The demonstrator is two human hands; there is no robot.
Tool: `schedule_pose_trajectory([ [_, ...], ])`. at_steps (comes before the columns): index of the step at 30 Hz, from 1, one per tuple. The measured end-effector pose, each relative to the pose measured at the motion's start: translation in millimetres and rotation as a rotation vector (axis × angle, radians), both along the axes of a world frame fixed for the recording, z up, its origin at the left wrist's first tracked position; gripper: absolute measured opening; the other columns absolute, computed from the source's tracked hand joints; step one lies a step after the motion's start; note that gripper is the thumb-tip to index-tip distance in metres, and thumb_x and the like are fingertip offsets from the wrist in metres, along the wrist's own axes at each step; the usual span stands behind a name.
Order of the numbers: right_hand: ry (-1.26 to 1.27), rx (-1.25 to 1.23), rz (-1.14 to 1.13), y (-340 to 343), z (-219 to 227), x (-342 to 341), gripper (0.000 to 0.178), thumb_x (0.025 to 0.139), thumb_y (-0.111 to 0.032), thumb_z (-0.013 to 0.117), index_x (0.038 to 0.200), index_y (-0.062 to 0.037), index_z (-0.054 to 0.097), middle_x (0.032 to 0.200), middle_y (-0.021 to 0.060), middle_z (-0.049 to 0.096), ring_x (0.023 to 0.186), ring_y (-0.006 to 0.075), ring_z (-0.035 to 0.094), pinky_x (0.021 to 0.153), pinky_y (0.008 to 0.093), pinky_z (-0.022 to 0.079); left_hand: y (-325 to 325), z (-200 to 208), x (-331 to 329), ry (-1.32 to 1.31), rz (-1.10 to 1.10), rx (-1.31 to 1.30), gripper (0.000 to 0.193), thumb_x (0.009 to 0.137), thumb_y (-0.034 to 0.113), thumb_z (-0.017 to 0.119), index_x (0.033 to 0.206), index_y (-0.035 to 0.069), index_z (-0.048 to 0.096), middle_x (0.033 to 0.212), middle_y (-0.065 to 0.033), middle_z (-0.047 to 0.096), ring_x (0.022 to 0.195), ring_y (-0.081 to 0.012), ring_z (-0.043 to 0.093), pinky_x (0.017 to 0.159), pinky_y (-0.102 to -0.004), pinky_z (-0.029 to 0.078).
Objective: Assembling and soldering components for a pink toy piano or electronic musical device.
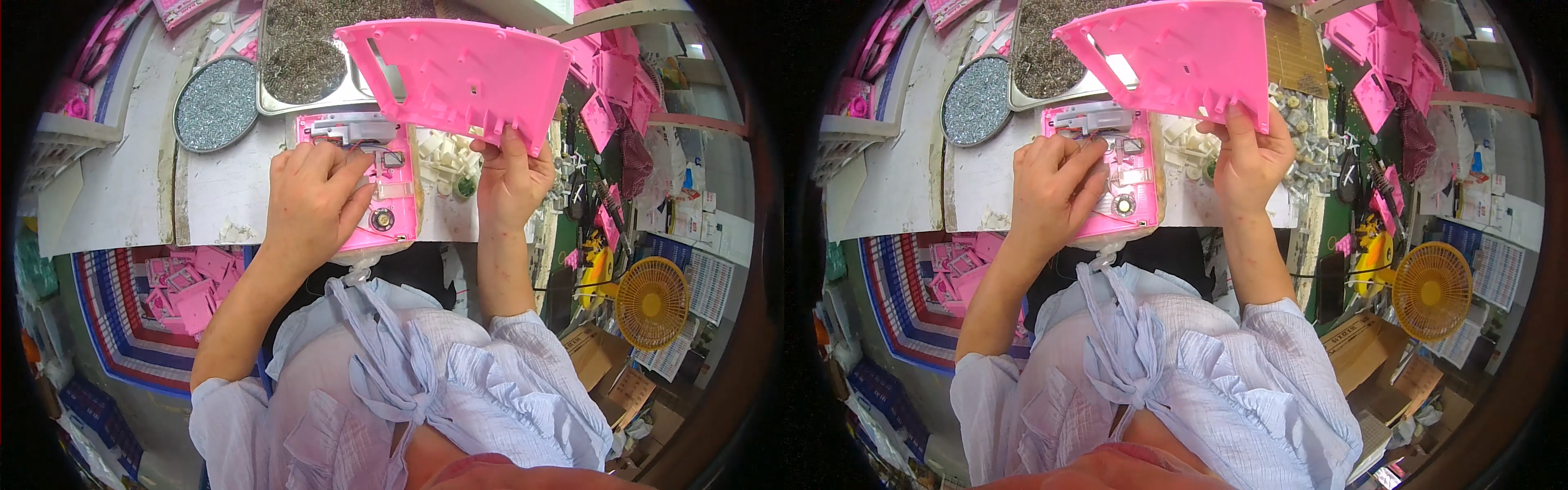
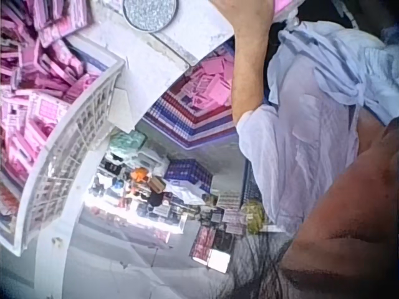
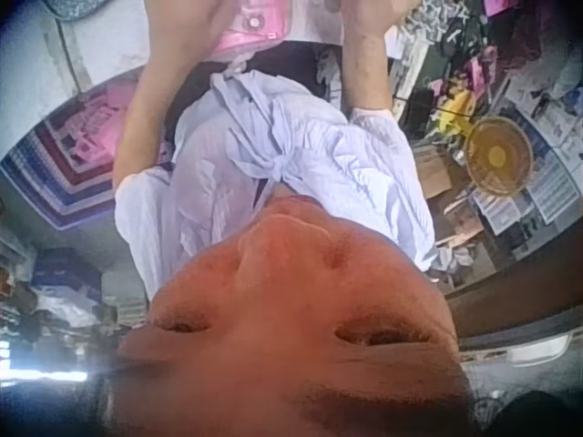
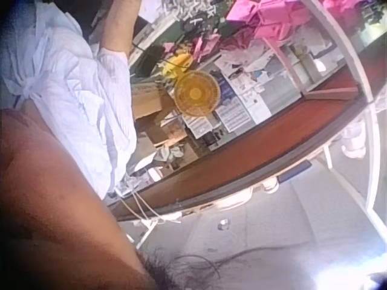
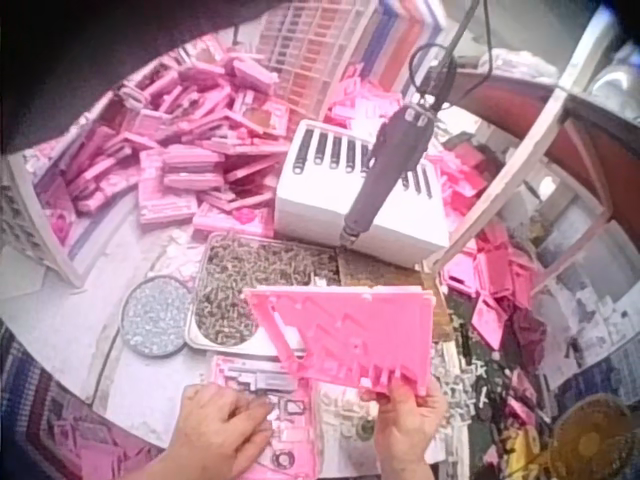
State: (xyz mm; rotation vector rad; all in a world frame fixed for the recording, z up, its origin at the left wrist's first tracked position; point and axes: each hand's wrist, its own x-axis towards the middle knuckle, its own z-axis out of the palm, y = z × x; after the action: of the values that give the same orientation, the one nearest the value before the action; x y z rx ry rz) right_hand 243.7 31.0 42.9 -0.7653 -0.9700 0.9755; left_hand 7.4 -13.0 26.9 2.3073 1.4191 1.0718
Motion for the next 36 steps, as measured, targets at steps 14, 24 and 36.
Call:
schedule_pose_trajectory([
  [14,0.077,-0.110,0.032,1.1,2.2,7.7,0.015,0.099,-0.006,0.063,0.113,-0.0044,0.068,0.103,0.0067,0.072,0.084,0.0159,0.072,0.067,0.0303,0.064,-10.3,17.4,26.2,-0.318,-0.058,-0.189,0.058,0.090,0.021,0.072,0.141,0.000,0.054,0.086,-0.0118,0.059,0.076,-0.0259,0.056,0.070,-0.0388,0.046],
  [24,0.143,-0.232,0.034,-3.3,1.1,9.4,0.017,0.099,-0.007,0.064,0.115,-0.0077,0.067,0.105,0.0043,0.072,0.086,0.0159,0.071,0.068,0.0303,0.064,-13.0,13.1,43.3,-0.352,-0.125,-0.277,0.074,0.092,0.025,0.071,0.152,-0.002,0.039,0.097,-0.0183,0.064,0.084,-0.0330,0.062,0.075,-0.0418,0.050],
  [36,0.094,-0.140,0.061,-9.1,0.7,5.5,0.019,0.098,-0.005,0.064,0.117,-0.0047,0.067,0.108,0.0075,0.072,0.088,0.0174,0.072,0.070,0.0334,0.066,-4.4,19.2,53.5,-0.256,-0.122,-0.352,0.080,0.095,0.036,0.066,0.155,-0.001,0.030,0.094,-0.0198,0.065,0.084,-0.0377,0.067,0.072,-0.0463,0.052],
])
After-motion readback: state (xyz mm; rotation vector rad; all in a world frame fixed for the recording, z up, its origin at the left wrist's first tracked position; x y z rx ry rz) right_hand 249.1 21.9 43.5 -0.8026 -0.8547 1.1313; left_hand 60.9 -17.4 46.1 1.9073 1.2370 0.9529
